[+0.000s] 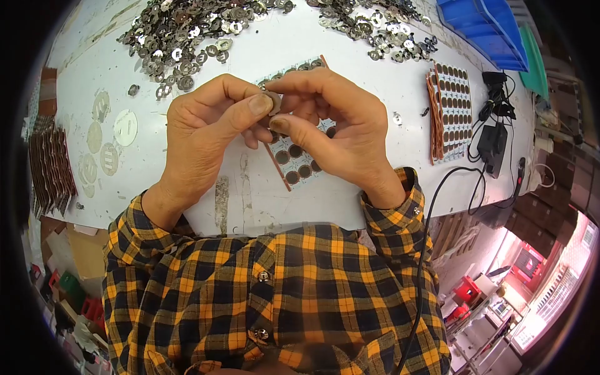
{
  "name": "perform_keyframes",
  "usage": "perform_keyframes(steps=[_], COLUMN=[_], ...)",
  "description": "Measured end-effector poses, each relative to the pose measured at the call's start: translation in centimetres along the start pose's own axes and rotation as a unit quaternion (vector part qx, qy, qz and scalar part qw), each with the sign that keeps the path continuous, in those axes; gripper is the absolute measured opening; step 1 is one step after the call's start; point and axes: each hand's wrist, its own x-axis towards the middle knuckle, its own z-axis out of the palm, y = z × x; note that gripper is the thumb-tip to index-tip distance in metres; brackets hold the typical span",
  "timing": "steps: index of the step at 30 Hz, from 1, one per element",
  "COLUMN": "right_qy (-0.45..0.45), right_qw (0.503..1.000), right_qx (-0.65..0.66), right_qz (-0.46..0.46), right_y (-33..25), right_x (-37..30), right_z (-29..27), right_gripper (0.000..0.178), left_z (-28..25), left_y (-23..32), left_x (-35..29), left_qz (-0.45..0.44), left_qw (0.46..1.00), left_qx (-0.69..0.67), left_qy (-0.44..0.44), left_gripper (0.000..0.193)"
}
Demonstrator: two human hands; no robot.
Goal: Manual assembly of small circular metal components into a grid-like template on a workbench.
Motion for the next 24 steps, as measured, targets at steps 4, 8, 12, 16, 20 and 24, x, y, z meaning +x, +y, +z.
perform_keyframes(steps=[4,8,12,16,20,24], right_qy=[0.028,0.038,0.075,0.082,0.057,0.049], right_qw=[0.999,0.995,0.996,0.992,0.981,0.959], right_qx=[-0.005,-0.066,-0.045,0.056,0.123,0.224], right_qz=[0.018,-0.060,-0.004,0.083,0.137,0.168], right_y=[-0.4,0.4,-0.3,-0.7,-1.0,-0.8], right_x=[-0.2,0.1,-0.1,-0.3,-0.1,-0.3], right_z=[0.3,0.0,0.7,0.8,0.6,0.5], right_gripper=[0.035,0.032,0.023,0.015,0.012,0.016], left_z=[0.0,0.2,-0.2,-0.3,-0.3,-0.4], left_y=[0.1,-0.2,0.2,0.1,0.0,0.0], left_x=[0.1,0.2,0.2,0.1,0.1,0.3], left_qz=[-0.012,0.007,-0.018,-0.001,0.039,0.170], left_qw=[1.000,1.000,1.000,1.000,0.995,0.948], left_qx=[-0.014,-0.017,0.004,0.014,0.090,0.267], left_qy=[-0.014,-0.014,-0.010,-0.022,-0.030,-0.040], left_gripper=[0.016,0.015,0.022,0.018,0.014,0.011])
